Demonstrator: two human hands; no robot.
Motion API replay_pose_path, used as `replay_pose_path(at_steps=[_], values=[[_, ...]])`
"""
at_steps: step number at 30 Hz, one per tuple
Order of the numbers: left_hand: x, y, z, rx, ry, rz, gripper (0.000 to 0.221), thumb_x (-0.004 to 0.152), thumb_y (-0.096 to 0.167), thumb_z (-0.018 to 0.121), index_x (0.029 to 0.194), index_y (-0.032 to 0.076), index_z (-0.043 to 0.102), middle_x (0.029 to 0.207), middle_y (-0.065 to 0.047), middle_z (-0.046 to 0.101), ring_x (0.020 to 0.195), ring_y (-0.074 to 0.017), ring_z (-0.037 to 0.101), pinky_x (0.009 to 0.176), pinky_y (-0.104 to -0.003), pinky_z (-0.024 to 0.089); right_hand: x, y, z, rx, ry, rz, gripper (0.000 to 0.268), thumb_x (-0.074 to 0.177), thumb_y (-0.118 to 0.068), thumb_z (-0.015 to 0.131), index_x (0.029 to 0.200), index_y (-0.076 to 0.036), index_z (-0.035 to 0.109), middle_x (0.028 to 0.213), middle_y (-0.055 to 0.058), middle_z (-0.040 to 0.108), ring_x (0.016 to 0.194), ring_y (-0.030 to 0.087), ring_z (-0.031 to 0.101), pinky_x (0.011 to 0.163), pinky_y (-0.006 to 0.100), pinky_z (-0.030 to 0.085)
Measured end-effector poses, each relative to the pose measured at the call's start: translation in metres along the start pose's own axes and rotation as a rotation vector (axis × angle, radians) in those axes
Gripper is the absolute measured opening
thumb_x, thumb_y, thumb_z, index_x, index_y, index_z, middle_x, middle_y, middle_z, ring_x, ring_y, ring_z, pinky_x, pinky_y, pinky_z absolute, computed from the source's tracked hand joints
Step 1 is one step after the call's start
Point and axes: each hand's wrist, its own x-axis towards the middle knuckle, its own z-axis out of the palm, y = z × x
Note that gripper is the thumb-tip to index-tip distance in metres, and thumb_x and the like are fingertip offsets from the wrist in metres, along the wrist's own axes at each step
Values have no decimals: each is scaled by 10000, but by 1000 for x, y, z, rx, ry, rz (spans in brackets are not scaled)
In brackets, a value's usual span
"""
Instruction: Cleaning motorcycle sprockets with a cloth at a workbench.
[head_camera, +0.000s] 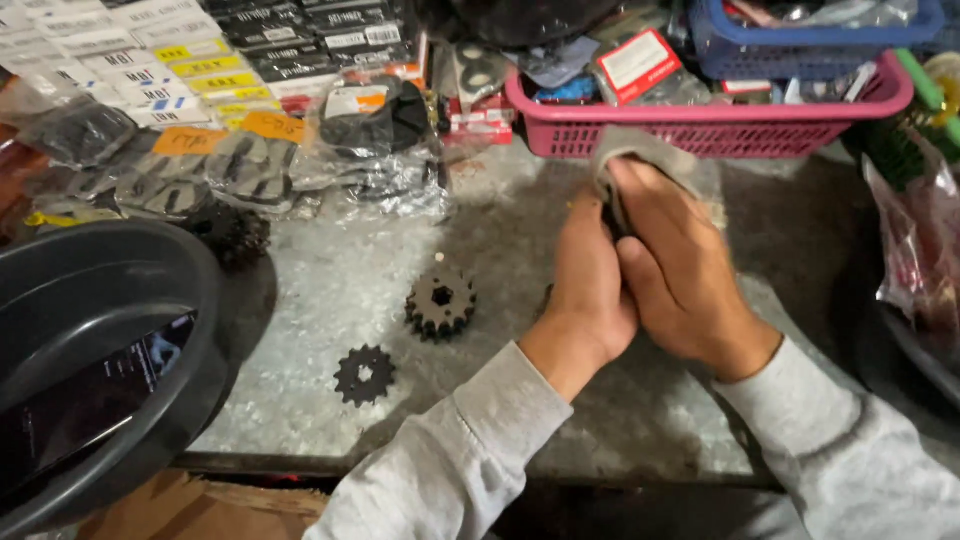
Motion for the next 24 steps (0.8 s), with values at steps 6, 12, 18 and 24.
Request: replay_pose_path(at_steps=[6,12,18,24], values=[[-15,-12,27,-12,-96,-73,236,1046,331,524,1006,163,685,960,15,684,927,-122,612,826,-237,503,-5,-1,-13,-153,149,68,533,1064,-282,437,1392,105,601,1261,255,598,1198,455,594,1052,519,401],[-50,6,37,-33,15,-136,200,1011,285,511,935,146,634,845,-11,553,872,-165,504,858,-309,419,-6,-8,-13,-133,142,20,516,974,-365,449,1218,3,718,1113,150,690,1025,373,683,943,449,486],[-42,6,27,-92,-22,-156,217,1033,280,496,1001,129,648,934,-15,596,910,-148,535,856,-289,433,6,-21,-27,87,-79,153,475,792,-305,581,1111,28,696,1104,158,733,879,302,668,864,388,482],[-38,-2,9,-176,-65,-150,252,1059,273,477,1080,107,666,1040,-19,647,956,-127,573,854,-264,451,-6,5,-38,57,-401,67,787,778,-338,657,1425,71,476,1425,253,560,1190,431,589,992,467,465]])
